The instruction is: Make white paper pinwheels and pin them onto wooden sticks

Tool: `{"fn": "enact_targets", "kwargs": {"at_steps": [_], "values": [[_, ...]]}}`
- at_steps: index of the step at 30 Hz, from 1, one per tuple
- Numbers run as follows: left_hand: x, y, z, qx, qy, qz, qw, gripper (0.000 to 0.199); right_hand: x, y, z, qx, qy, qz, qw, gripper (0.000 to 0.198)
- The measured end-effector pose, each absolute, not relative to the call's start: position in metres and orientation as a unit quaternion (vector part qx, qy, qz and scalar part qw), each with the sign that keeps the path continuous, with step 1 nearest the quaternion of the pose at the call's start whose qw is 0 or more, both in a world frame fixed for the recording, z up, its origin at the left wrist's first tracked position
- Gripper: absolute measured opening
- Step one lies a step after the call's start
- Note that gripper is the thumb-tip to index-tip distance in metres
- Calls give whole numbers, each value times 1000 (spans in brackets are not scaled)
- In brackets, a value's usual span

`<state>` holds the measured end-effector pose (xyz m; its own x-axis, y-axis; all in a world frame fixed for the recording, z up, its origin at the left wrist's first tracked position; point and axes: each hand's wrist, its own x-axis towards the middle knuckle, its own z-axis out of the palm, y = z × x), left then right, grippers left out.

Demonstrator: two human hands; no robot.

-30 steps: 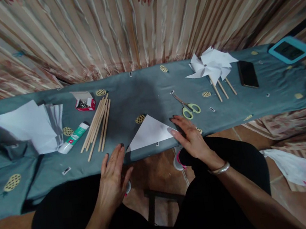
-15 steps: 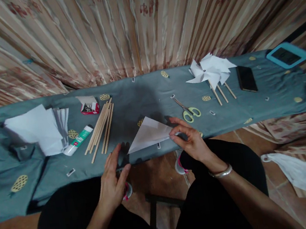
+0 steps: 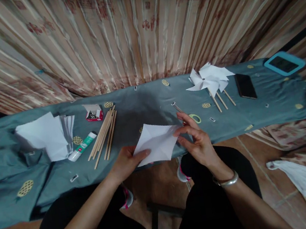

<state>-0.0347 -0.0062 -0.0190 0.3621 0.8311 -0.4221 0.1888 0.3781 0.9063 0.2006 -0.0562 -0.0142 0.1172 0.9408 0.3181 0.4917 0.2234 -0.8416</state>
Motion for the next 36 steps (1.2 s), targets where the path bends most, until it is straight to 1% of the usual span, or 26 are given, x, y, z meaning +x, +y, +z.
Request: {"fn": "enact_targets", "kwargs": {"at_steps": [2,4,6,7,9,10,13,15,17,18,19,20,22,24,26,27,30,36], "values": [[-33,-6,-24,480,538,287,631,30,199,-54,-17,-587,-583,244,506,16],[-35,-5,-27,475,563,339,585,30,195,-53,-20,-597,-517,279,546,34],[-37,-3,-28,490,576,365,543,30,187,-53,-23,-586,-461,366,557,46],[-39,-2,-28,499,579,368,530,32,182,-53,-25,-570,-447,425,543,48],[-41,0,-29,514,578,366,517,35,170,-54,-30,-532,-435,531,495,46],[-41,0,-29,518,575,366,517,37,164,-54,-32,-518,-431,564,477,44],[-43,1,-28,495,563,385,538,41,149,-55,-40,-504,-428,585,470,37],[-44,2,-25,457,564,395,563,44,148,-54,-41,-498,-444,584,462,36],[-46,4,-21,423,572,401,578,47,158,-51,-39,-522,-490,538,445,36],[-48,5,-20,415,578,404,575,48,168,-49,-38,-551,-521,485,436,36],[-50,6,-18,416,584,409,564,47,181,-46,-37,-590,-558,400,425,35],[-51,7,-17,423,590,416,548,46,195,-43,-37,-640,-580,285,416,35],[-55,9,-14,446,595,429,512,42,225,-35,-41,-705,-608,81,357,38],[-58,10,-11,467,590,438,492,38,250,-27,-49,-743,-617,-25,257,38],[-60,11,-8,480,576,455,481,35,263,-22,-56,-751,-638,-59,160,37],[-61,12,-7,484,569,466,475,33,265,-22,-59,-750,-643,-63,142,35],[-63,14,-5,473,556,494,473,35,263,-28,-61,-751,-647,-60,114,33],[-63,19,-1,387,526,532,539,46,253,-63,-49,-753,-654,-20,64,29]]}}
